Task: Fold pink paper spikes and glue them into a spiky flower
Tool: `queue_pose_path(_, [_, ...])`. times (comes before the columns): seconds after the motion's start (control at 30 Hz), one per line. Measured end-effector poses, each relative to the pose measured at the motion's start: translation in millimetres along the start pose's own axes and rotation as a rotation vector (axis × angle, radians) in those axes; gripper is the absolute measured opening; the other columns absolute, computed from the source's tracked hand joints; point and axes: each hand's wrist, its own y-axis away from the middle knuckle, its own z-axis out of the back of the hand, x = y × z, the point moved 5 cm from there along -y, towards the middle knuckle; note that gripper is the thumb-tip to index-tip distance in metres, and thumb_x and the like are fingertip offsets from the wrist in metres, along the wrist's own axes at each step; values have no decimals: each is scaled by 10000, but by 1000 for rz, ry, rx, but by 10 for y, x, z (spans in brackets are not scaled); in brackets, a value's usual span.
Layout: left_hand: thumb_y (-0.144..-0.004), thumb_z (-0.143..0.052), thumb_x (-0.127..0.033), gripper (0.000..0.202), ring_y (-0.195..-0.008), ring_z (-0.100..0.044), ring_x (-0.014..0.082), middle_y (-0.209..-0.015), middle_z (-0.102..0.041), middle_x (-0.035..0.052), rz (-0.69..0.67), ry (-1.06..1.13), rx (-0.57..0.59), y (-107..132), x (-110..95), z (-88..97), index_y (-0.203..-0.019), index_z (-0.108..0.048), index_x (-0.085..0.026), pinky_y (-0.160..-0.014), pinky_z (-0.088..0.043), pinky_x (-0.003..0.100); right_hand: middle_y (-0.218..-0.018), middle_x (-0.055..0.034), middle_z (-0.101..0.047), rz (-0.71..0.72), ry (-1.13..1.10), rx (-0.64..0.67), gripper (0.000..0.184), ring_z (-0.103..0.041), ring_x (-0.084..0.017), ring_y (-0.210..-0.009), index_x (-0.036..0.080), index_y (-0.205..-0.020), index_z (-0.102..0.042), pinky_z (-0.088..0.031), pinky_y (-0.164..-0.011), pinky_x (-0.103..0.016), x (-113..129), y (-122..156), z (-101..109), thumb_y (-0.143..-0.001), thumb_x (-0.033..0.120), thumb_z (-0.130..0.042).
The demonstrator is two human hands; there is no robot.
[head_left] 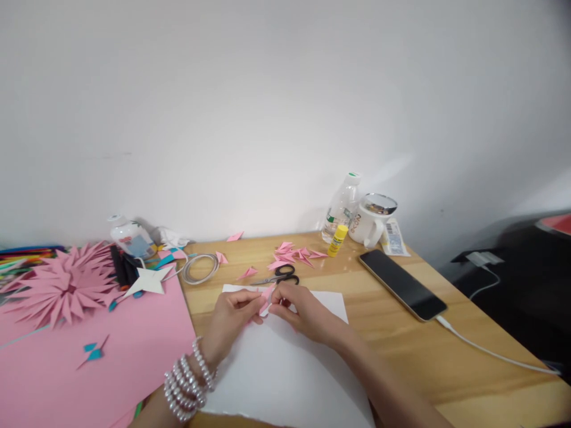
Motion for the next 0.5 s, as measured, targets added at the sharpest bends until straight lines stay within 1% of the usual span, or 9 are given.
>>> queue_pose_path(0.07, [-667, -631, -335, 212, -460, -519, 117, -531, -612, 29, -3, -26, 7, -4, 2, -4, -646, -708, -138, -448, -408, 208, -686, 9, -546, 1, 14, -5, 138, -453, -91, -537, 186, -698, -526, -355, -484, -201, -6, 1, 2, -822, 230, -484])
queue_pose_path(0.27, [-668, -632, -328, 199, -474, -533, 115, -519, -603, 16, 6, -7, 9, 1, 0, -13, -643, -706, -144, -490, -422, 214, -628, 19, -523, -20, 37, -35, 142, -457, -102, -543, 189, -676, -514, -351, -500, -209, -60, -2, 0, -812, 223, -488])
queue_pose_path(0.5, [-654, -652, -328, 200, -476, -537, 119, -513, -602, 19, 6, -11, 16, 18, -36, -33, -604, -700, -141, -500, -421, 219, -632, 18, -517, -57, 44, -28, 153, -459, -102, -560, 183, -648, -482, -345, -505, -206, -97, 0, -11, -799, 208, -493])
